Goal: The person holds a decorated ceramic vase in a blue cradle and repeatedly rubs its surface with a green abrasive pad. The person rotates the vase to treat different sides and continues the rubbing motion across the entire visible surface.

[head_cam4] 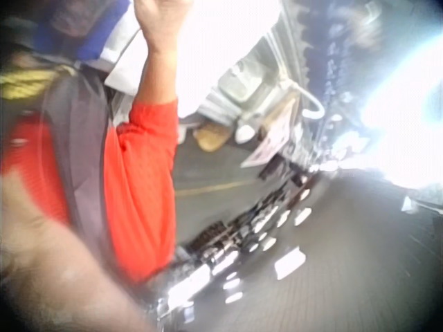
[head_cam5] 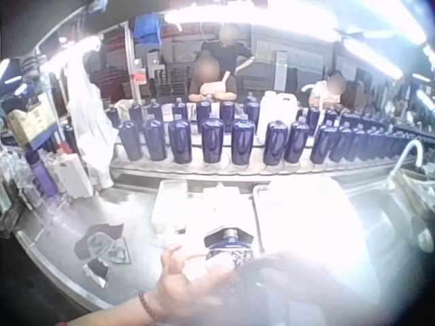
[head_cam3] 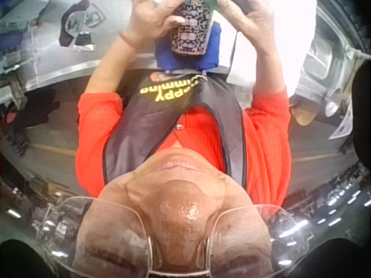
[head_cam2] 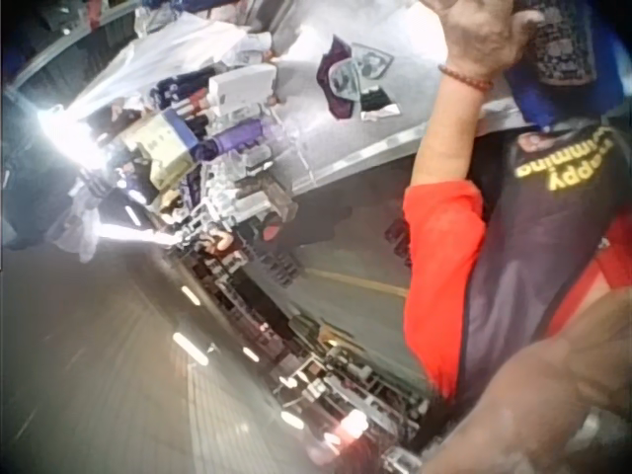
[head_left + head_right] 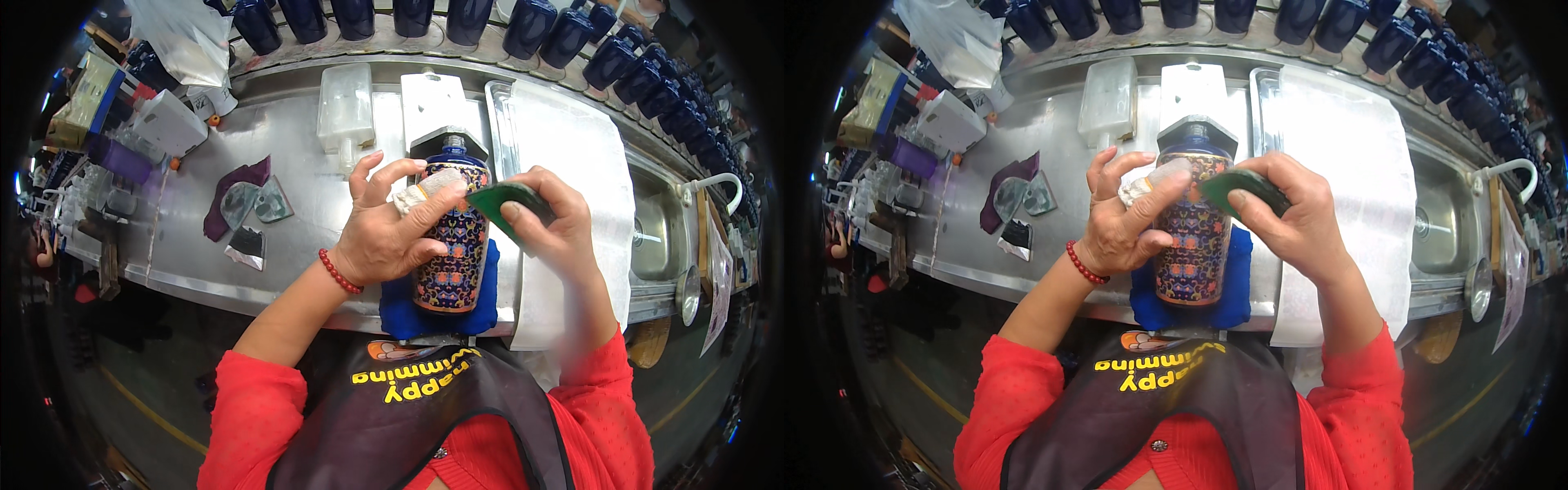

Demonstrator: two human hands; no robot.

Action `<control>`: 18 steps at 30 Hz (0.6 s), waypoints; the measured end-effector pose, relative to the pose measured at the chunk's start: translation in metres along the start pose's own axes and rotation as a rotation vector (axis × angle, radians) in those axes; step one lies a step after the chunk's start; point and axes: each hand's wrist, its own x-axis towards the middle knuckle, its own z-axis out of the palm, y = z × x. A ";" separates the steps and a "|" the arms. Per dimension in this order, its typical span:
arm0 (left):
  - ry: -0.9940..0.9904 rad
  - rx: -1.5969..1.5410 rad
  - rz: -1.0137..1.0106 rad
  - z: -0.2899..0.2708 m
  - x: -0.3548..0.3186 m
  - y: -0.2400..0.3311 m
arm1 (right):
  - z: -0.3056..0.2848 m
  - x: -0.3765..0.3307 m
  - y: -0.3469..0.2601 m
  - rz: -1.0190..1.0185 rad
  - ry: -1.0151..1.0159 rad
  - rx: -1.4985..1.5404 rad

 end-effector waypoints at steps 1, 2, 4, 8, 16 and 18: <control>0.015 0.014 0.022 -0.001 0.002 0.000 | 0.000 0.000 0.002 0.009 0.026 0.010; -0.018 0.030 0.062 -0.002 0.003 0.002 | -0.001 0.000 0.004 0.018 0.050 0.019; -0.038 0.029 0.079 -0.003 0.006 0.003 | -0.004 -0.002 0.008 0.021 0.070 0.021; -0.080 0.148 0.095 -0.008 0.013 0.001 | -0.007 -0.011 0.013 0.065 0.117 0.039; -0.059 0.233 0.010 0.002 0.026 -0.002 | -0.005 -0.014 0.016 0.089 0.173 0.092; -0.055 0.248 0.006 0.001 0.026 -0.004 | -0.005 -0.015 0.017 0.095 0.172 0.100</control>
